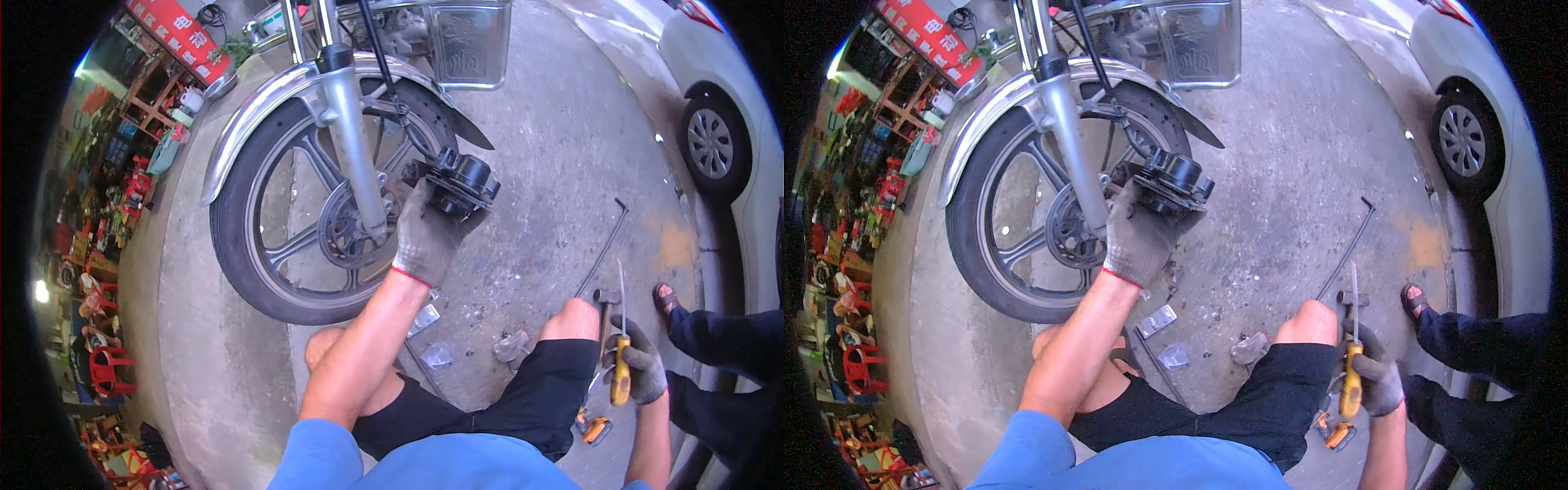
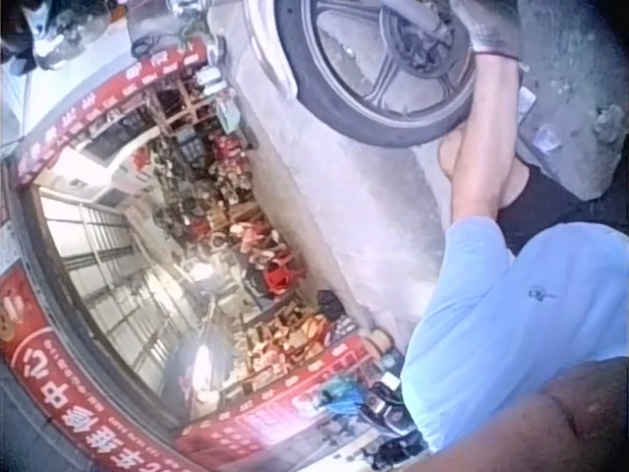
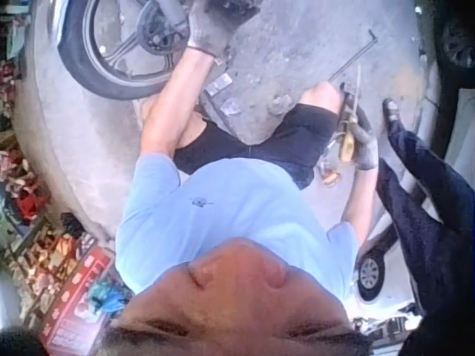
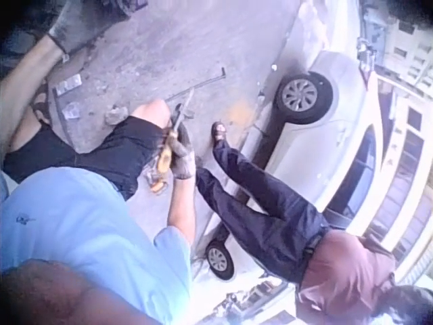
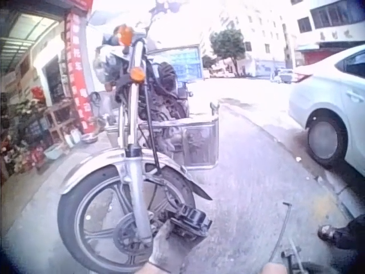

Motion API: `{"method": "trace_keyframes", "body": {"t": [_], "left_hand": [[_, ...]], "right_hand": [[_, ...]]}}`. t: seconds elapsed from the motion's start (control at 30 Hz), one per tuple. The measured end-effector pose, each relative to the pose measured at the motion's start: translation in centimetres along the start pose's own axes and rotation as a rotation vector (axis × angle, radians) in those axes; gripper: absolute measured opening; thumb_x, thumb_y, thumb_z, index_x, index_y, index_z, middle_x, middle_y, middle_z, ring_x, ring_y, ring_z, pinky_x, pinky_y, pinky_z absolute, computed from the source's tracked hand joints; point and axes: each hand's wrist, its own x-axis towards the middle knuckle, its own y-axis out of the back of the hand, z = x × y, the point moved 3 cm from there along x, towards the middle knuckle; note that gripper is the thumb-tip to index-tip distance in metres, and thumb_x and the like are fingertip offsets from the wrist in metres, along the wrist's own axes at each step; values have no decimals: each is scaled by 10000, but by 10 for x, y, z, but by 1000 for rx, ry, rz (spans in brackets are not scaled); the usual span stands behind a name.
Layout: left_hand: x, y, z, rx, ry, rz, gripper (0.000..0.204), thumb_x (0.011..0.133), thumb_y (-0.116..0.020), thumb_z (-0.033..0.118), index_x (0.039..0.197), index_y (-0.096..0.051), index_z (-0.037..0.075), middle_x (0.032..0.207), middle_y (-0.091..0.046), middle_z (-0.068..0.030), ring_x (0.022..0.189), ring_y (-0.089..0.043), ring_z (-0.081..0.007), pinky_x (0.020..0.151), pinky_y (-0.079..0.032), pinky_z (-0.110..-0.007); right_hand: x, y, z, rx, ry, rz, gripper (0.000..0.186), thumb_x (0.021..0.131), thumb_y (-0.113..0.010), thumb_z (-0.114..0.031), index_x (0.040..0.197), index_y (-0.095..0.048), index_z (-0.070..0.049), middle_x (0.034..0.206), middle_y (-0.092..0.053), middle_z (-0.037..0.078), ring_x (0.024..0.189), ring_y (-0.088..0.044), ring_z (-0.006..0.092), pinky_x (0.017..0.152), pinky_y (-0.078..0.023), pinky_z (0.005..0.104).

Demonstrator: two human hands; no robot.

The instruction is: The person removes a brake caliper from a motorcycle wheel by hand and uses a screwdriver to pry internal components within the caliper.

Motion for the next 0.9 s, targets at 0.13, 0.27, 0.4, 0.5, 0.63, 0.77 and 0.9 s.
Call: {"method": "trace_keyframes", "body": {"t": [0.13, 0.27, 0.4, 0.5, 0.63, 0.77, 0.9], "left_hand": [[1, -5, 1, 29, 11, 61, 439, 991, -476, 377, 1346, -499, 120, 1348, -566, -113, 1253, -542, -302, 1027, -434, -581], [-1, -4, 2, 107, -1, 91, 391, 970, -409, 242, 1317, -495, 84, 1311, -568, -125, 1233, -548, -319, 1019, -442, -604], [4, 2, 2, 81, -6, 91, 405, 949, -389, 206, 1314, -487, 59, 1303, -567, -147, 1213, -556, -323, 991, -457, -607], [4, 1, 1, 81, -13, 91, 424, 930, -395, 177, 1320, -485, 38, 1284, -574, -149, 1179, -570, -301, 976, -481, -573], [4, 3, 1, 75, -27, 95, 437, 916, -408, 160, 1322, -493, 23, 1257, -587, -152, 1148, -589, -280, 964, -504, -536], [8, 5, -2, 48, -14, 72, 440, 910, -406, 155, 1318, -497, 16, 1251, -592, -155, 1152, -594, -285, 981, -500, -533], [8, 7, -2, 25, -26, 89, 442, 899, -403, 137, 1308, -497, -2, 1261, -588, -156, 1172, -589, -291, 1012, -491, -530]], "right_hand": [[14, -73, -9, -578, 70, -108, 497, 859, -653, -54, 1337, -538, 25, 1122, -623, 55, 973, -596, 119, 865, -487, 276], [18, -141, -38, -700, 125, -301, 380, 943, -572, -85, 1307, -562, 24, 911, -674, 74, 719, -656, 122, 650, -531, 254], [37, -154, -44, -524, 70, -404, 385, 973, -540, -163, 1318, -558, 6, 818, -671, 87, 559, -627, 136, 527, -518, 261], [44, -162, -53, -356, -15, -414, 432, 982, -543, -262, 1343, -541, -24, 780, -658, 84, 556, -618, 126, 511, -502, 248], [54, -171, -62, -501, 7, -393, 392, 990, -533, -234, 1318, -562, -21, 774, -650, 76, 579, -615, 118, 527, -507, 247], [63, -169, -60, -582, 55, -367, 377, 1000, -524, -219, 1313, -565, -12, 774, -647, 69, 589, -618, 117, 534, -506, 247], [65, -173, -68, -649, 50, -355, 372, 1015, -508, -208, 1322, -556, -5, 770, -636, 58, 595, -612, 108, 543, -503, 248]]}}
